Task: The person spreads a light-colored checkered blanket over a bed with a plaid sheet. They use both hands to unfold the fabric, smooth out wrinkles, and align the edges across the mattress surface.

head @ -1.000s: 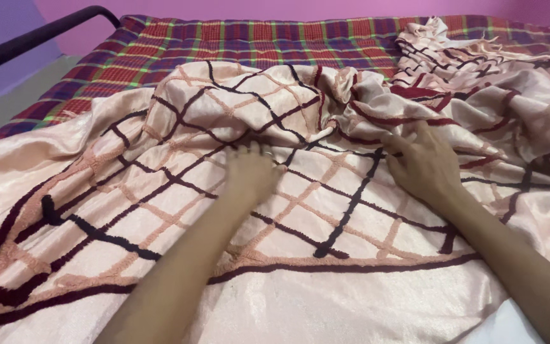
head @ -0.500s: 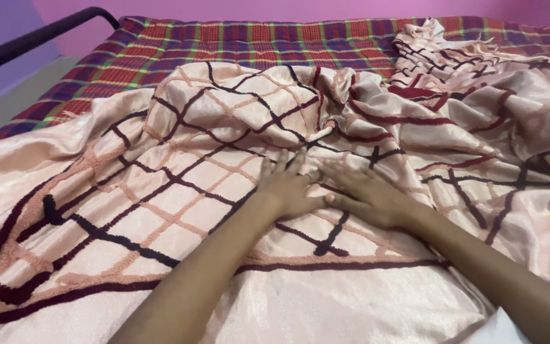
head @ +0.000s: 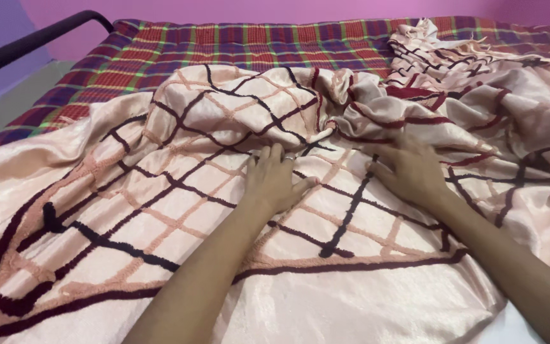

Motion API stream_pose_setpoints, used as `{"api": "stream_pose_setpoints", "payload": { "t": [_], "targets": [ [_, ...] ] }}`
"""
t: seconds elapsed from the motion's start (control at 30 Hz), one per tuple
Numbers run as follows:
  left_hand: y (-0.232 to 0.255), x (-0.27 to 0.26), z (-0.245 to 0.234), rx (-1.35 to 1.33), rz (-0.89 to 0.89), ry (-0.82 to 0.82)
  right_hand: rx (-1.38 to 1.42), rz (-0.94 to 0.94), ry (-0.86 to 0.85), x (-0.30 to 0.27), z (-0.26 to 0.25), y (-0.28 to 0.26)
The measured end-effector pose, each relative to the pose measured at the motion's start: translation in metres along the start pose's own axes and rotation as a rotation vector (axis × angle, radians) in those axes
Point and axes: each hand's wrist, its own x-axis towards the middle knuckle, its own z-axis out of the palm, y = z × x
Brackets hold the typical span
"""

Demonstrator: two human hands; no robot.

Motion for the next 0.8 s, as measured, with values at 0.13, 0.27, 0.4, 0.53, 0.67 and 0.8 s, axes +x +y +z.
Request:
{"api": "stream_pose_setpoints", "payload": {
  "t": [0.13,0.27,0.4,0.53,0.67,0.8],
  "targets": [
    [-0.006,0.0,-0.001,-0.004,0.034,0.078,-0.013,-0.042,0.18,-0.003,0.008,0.004],
    [-0.012,0.004,-0.003,0.046,0.198,0.202,0.266,0.095,0.046,-0.003,0.01,0.004],
    [-0.014,0.01,-0.01,0.118,0.068,-0.011,0.179,0.017,-0.043,0.0,0.016,0.011],
    [-0.017,0.01,-0.011,0.17,0.1,0.099,0.098,0.026,-0.012,0.0,0.026,0.026],
    [-0.016,0.012,-0.011,0.183,0.063,0.113,-0.018,0.066,0.015,0.003,0.024,0.042],
    [-0.017,0.015,-0.012,0.214,-0.03,0.024,-0.186,0.015,0.172,0.0,0.021,0.049]
  ]
}}
